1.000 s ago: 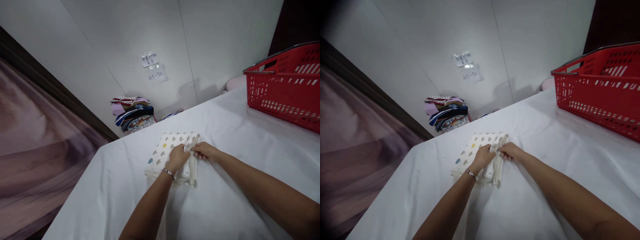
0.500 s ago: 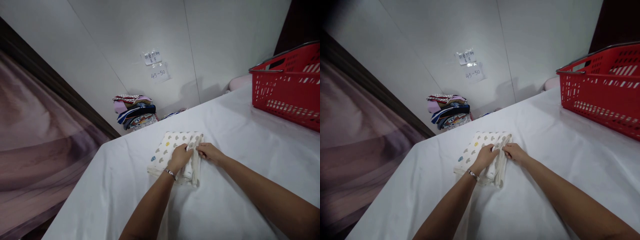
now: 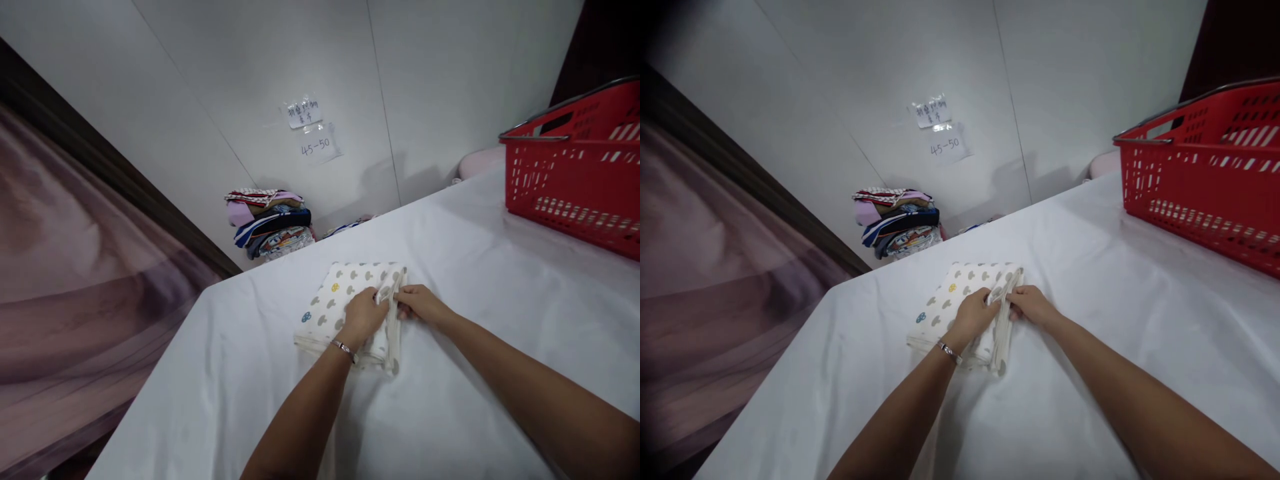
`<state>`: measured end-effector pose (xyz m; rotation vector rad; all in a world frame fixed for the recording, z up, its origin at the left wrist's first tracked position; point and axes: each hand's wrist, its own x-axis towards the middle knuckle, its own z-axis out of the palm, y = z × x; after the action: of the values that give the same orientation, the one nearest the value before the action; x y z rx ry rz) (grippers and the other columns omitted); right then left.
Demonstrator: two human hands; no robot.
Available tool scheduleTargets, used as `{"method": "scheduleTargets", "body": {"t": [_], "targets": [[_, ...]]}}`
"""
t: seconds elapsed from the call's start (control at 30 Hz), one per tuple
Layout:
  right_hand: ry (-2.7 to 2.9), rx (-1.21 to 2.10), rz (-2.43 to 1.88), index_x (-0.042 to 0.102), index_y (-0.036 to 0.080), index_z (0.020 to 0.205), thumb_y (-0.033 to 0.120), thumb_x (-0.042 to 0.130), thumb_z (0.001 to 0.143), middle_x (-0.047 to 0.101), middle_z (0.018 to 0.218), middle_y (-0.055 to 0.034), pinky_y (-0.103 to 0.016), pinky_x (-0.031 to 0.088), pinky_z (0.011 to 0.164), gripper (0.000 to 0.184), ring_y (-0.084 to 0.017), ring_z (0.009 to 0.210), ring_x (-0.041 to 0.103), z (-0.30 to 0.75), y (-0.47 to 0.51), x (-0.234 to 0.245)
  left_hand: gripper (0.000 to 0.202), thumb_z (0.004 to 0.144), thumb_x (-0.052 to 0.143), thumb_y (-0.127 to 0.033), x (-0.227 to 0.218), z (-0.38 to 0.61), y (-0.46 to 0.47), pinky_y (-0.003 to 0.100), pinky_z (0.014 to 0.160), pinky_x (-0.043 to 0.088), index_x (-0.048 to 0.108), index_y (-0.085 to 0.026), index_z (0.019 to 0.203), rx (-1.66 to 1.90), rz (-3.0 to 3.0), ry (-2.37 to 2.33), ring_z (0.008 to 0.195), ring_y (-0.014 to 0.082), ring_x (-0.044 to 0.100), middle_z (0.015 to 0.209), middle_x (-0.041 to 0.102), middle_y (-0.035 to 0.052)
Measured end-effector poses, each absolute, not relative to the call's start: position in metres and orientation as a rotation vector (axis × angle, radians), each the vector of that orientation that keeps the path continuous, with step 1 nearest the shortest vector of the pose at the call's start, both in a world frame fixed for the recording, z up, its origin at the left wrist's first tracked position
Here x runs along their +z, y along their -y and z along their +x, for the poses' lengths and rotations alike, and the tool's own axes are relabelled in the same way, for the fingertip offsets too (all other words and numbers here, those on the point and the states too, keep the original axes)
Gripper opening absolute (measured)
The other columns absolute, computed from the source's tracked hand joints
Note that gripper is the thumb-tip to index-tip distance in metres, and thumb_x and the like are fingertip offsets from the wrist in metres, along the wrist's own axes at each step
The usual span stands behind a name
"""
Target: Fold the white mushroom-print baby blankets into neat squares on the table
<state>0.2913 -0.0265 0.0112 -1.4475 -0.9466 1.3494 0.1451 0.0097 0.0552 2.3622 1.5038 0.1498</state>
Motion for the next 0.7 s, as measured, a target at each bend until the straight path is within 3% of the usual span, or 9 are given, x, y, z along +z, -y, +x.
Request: {"method": "scheduleTargets", "body": {"t": [0.23,0.5,0.7], "targets": [[0.952,1.489,-1.35,0.057,0.016,0.078,0.034,0.065,0.068,0.06,0.062,-0.0008,-0.018,0.022,0.031,0.022,-0.008,0.042,0.053,0.291,0.032,0.014,0.025,0.08,0.045,-0.038,0.055,0.143,-0.014,0.024,0.061,0.039,0.06,-0.02,0.09,0.113,2.344,-1.458,0.076,0.0178,0.058,0.087,0.066,0.0041],[0.956,1.368,-1.375,0.055,0.017,0.074,0.019,0.057,0.068,0.049,0.046,0.0059,-0.019,0.023,0.033,0.007,-0.007,0.035,0.044,0.28,0.034,0.012,0.025,0.078,0.047,-0.037,0.059,0.146,-0.014,0.025,0.069,0.042,0.059,-0.02,0.092,0.089,2.303,-1.429,0.081,0.0183,0.058,0.093,0.065,0.0042],[0.926,1.35,-1.329,0.052,0.017,0.063,0.021,0.052,0.068,0.041,0.037,0.007,-0.02,0.019,0.036,0.006,-0.006,0.033,0.03,0.279,0.036,0.007,0.021,0.078,0.046,-0.028,0.058,0.143,-0.012,0.025,0.068,0.042,0.059,-0.018,0.092,0.096,2.337,-1.453,0.082,0.0185,0.058,0.093,0.064,0.0057]]}}
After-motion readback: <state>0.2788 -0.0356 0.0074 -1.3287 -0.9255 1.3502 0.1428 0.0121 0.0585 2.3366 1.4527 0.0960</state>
